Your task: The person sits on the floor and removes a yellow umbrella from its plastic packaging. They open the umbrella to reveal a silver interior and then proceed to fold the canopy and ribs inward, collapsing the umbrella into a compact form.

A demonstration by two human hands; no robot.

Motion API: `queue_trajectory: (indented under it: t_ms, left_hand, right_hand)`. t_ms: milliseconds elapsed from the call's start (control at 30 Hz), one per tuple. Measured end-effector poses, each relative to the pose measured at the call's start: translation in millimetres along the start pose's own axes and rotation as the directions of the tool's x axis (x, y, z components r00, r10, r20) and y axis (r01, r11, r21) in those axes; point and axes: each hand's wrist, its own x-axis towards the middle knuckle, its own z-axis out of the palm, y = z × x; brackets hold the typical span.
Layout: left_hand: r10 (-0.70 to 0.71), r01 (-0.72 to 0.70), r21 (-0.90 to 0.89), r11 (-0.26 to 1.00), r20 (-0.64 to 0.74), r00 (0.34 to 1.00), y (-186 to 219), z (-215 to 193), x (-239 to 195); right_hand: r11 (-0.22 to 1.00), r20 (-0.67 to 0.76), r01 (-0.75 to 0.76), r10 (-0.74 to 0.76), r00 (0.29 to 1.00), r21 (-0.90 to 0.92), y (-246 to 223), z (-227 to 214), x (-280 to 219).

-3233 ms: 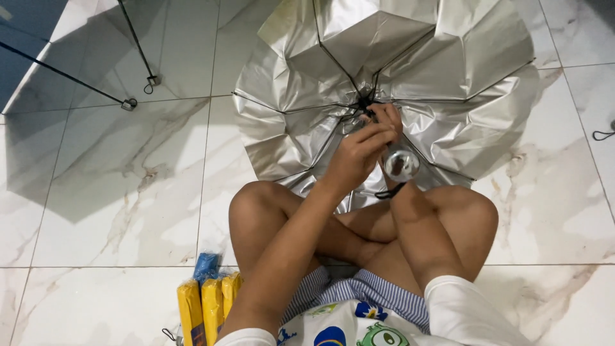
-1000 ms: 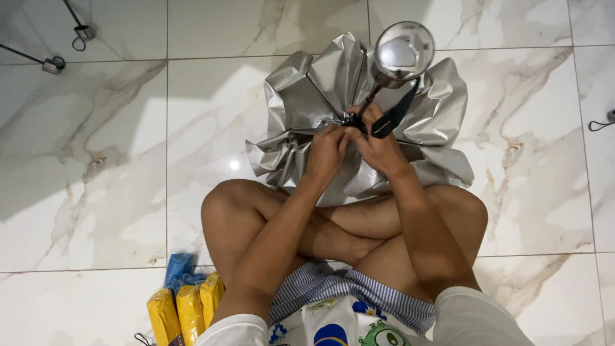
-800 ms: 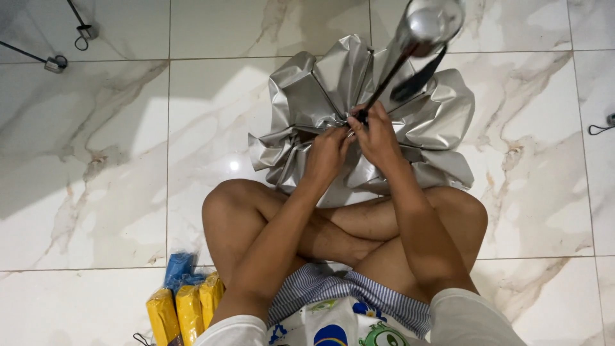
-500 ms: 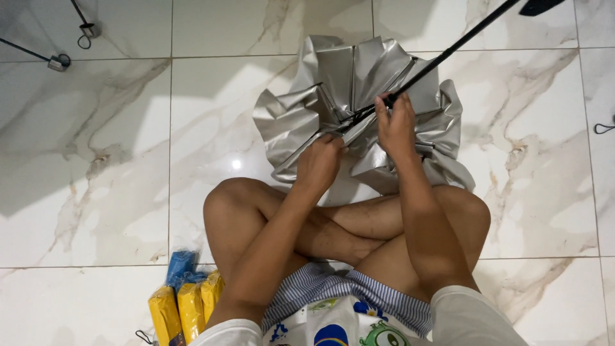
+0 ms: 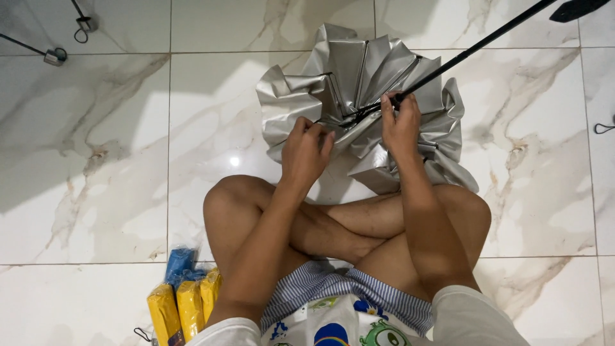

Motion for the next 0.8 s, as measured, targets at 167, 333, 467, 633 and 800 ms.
queue_trajectory:
  t_ms: [167,333,467,633,800]
  left_hand:
    - [-0.054,0.054,-0.091,0.994,0.006,0.999,-5.5,3.8,2.6]
    - [-0.178,0.167,-0.274,0.947,-0.018,0.984,-16.6,17.8,6.7]
    - [-0.23,0.222,-0.421,0.879,0.032,0.973,-22.9,27.1,8.0]
    - [-0.229,0.236,-0.498,0.834,0.077,0.97,-8.1,20.2,9.0]
    - [-0.225,0.179,-0.524,0.833,-0.025,0.974,-23.6,39.3,9.6]
  right_hand:
    - [1.0,0.031,-0.001,0.001,1.0,0.014,-13.0,0.0,0.4]
    - [0.999,0.055,-0.021,0.019,0.998,0.042,-17.9,-1.4,-0.7]
    - [0.993,0.114,-0.07,0.059,0.992,0.097,-24.4,-2.0,-1.6]
    - [0.986,0.165,-0.101,0.078,0.983,0.135,-29.7,-0.4,-1.0]
    - [0.986,0.193,-0.081,0.052,0.98,0.143,-35.7,2.9,-1.4]
